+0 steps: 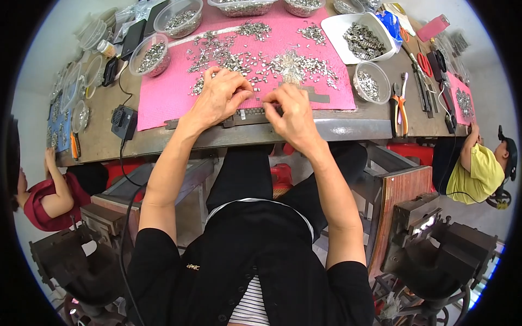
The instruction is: The recorder assembles small metal pieces into a metal guide strip and subsequently operates a manual hand-cranked press machine to secure them.
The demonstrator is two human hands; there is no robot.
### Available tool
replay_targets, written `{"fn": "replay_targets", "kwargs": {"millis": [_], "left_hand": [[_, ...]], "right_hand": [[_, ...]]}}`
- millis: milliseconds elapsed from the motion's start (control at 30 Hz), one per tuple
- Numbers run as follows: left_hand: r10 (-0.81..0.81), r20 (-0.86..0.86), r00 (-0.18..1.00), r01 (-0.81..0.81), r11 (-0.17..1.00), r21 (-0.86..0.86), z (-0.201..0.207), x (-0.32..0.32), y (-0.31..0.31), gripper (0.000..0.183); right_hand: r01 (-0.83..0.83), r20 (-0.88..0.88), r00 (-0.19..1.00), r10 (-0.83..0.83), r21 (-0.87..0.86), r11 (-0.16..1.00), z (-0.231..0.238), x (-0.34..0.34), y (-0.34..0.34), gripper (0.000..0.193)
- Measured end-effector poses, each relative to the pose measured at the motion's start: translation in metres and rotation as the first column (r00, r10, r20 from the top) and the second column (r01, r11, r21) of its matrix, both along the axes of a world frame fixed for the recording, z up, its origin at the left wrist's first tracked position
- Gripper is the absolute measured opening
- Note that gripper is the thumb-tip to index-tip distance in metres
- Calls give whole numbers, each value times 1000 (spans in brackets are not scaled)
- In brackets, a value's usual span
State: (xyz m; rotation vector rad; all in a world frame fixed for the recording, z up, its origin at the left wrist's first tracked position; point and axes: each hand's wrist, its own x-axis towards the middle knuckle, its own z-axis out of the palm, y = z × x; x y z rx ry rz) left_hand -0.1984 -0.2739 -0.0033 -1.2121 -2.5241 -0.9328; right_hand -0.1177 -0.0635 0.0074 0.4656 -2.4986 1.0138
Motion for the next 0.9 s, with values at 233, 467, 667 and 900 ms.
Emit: {"fn": "replay_targets", "kwargs": {"millis": [233,467,667,900], "left_hand": [[140,7,990,-140,990,10,2,13,-6,4],[156,-69,985,-158,987,-27,0,12,-10,5],[157,-114,981,-161,987,-29,0,12,-9,9],[163,-89,983,-151,980,133,5,45,-8,13]], "right_hand": [[-18,-110,994,27,81,997,-14,8,-16,15],[-17,-94,995,25,83,996,-10,3,-10,17],[-55,13,998,54,128,990,-5,-30,-2,17],[-94,157,986,55,252,963,7,-28,-1,9]]}}
